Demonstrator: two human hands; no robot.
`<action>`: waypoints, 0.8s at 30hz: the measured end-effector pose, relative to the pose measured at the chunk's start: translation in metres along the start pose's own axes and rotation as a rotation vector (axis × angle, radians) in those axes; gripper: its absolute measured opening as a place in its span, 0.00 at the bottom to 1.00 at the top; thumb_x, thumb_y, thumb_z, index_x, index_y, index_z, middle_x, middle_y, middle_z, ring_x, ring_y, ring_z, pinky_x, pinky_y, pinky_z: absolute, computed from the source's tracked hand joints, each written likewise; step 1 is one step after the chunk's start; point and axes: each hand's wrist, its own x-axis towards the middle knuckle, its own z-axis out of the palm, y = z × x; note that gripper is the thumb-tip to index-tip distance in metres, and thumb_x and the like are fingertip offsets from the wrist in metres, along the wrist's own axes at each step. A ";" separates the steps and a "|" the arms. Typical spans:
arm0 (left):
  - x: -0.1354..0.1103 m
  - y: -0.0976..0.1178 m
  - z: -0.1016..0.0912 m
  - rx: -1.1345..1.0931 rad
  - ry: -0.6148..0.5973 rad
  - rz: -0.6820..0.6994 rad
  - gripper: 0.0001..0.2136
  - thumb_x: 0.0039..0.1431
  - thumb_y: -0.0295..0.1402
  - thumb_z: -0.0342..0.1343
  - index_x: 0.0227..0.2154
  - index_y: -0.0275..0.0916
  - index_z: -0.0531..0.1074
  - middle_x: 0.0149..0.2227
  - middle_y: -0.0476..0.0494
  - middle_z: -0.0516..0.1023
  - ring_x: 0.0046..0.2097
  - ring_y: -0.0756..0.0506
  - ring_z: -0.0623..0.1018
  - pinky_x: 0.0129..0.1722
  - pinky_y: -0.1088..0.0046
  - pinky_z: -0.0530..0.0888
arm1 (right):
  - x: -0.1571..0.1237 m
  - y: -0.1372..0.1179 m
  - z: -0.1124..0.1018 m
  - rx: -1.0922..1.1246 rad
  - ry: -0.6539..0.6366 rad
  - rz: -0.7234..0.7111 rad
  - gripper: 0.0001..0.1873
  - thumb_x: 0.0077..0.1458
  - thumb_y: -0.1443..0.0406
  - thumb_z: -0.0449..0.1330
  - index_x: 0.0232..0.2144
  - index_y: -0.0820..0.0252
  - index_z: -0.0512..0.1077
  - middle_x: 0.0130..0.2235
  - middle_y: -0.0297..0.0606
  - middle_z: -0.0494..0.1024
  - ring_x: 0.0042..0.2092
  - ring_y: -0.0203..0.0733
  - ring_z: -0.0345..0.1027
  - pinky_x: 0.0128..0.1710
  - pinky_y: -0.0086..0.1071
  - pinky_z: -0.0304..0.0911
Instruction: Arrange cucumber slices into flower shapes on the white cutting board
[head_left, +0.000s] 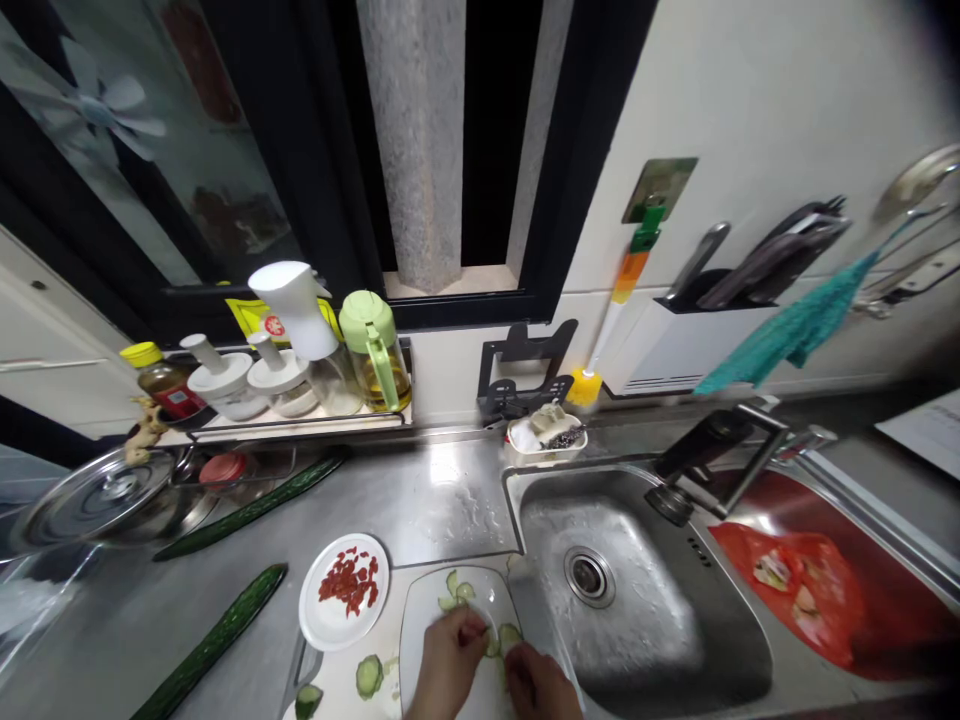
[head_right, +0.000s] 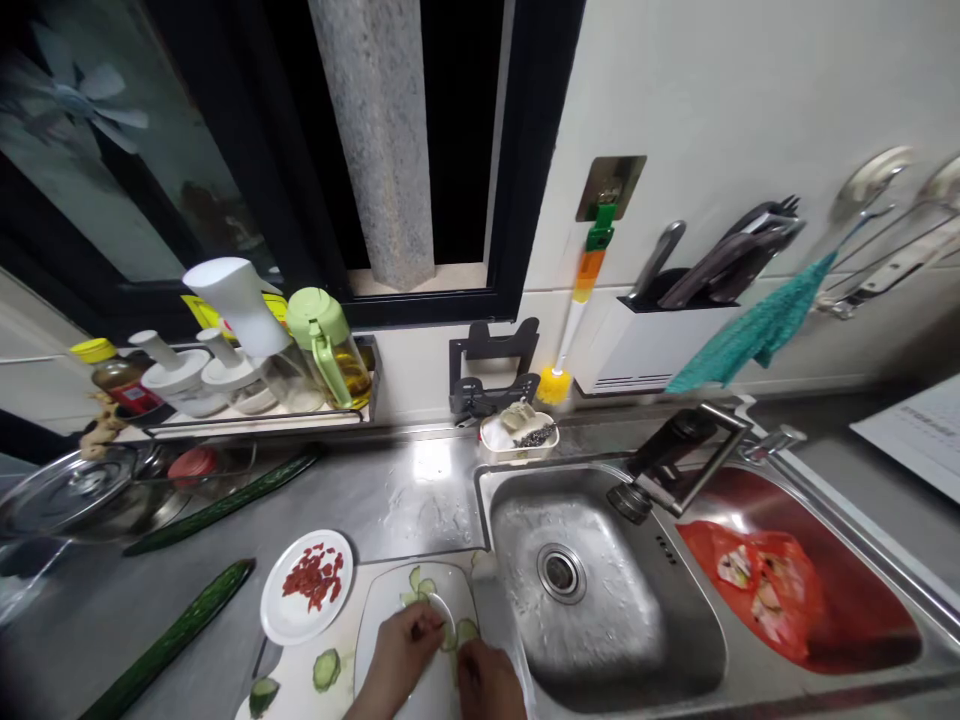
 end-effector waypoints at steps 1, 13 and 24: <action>0.001 0.003 0.000 0.047 -0.005 0.005 0.05 0.47 0.27 0.54 0.24 0.40 0.75 0.23 0.53 0.75 0.29 0.51 0.73 0.32 0.77 0.66 | 0.002 -0.001 -0.001 -0.020 -0.005 0.005 0.12 0.55 0.70 0.48 0.29 0.56 0.71 0.26 0.36 0.75 0.33 0.42 0.70 0.33 0.31 0.60; 0.011 0.015 0.008 0.240 -0.048 0.018 0.09 0.50 0.23 0.50 0.26 0.38 0.76 0.26 0.49 0.78 0.31 0.50 0.75 0.33 0.77 0.65 | 0.011 0.004 0.006 -0.188 0.000 0.021 0.11 0.58 0.69 0.50 0.29 0.57 0.71 0.29 0.39 0.77 0.36 0.45 0.70 0.36 0.34 0.61; 0.009 0.025 0.008 0.427 -0.086 -0.062 0.09 0.55 0.26 0.50 0.31 0.41 0.75 0.35 0.47 0.80 0.38 0.48 0.76 0.38 0.76 0.64 | 0.010 0.010 0.018 -0.432 0.114 -0.093 0.08 0.57 0.71 0.55 0.29 0.57 0.72 0.29 0.36 0.78 0.36 0.45 0.71 0.35 0.35 0.59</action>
